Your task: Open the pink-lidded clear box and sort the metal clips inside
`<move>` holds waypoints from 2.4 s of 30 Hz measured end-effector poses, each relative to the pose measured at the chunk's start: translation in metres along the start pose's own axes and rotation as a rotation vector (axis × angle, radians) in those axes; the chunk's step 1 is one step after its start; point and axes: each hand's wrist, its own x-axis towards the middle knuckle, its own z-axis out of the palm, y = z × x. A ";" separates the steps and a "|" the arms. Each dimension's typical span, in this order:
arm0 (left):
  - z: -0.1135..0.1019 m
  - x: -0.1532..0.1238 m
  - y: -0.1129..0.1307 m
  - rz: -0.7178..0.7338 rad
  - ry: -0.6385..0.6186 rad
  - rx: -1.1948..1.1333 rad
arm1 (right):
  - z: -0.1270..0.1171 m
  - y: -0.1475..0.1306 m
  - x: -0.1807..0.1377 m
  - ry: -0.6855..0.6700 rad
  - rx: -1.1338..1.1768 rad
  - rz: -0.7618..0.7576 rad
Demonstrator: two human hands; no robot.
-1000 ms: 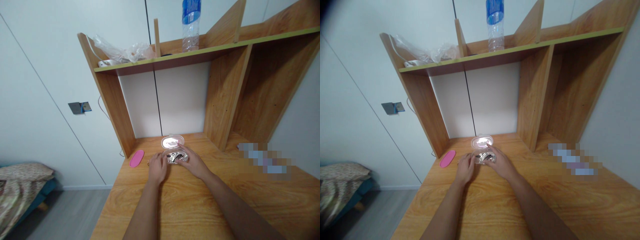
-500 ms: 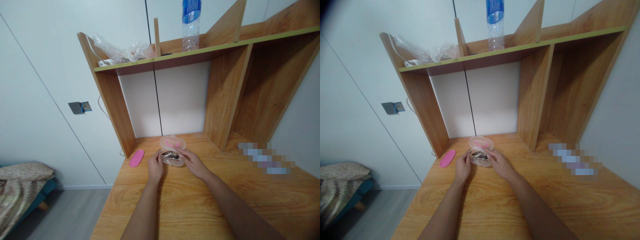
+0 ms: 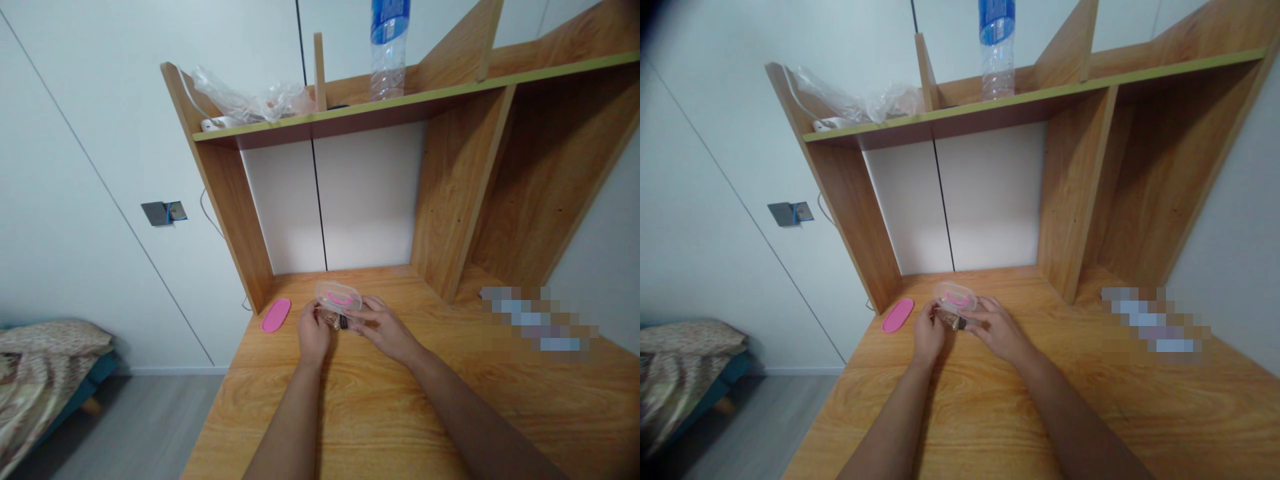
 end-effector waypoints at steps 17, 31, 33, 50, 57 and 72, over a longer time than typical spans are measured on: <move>-0.011 -0.002 0.010 -0.048 0.338 -0.153 | -0.003 -0.036 0.007 -0.017 -0.090 -0.224; -0.003 0.004 -0.006 -0.103 0.285 -0.253 | 0.008 -0.011 0.005 0.269 -0.084 0.040; -0.003 0.003 -0.004 -0.079 0.250 -0.234 | 0.010 -0.006 0.005 0.301 -0.019 0.142; -0.009 -0.009 0.022 0.274 -0.204 0.106 | 0.010 0.027 -0.002 0.314 0.031 0.468; -0.010 -0.008 0.024 0.272 -0.202 0.142 | 0.013 0.031 0.000 0.302 0.004 0.465; -0.012 -0.005 0.018 0.182 -0.069 0.142 | 0.007 0.027 0.001 0.357 -0.060 0.437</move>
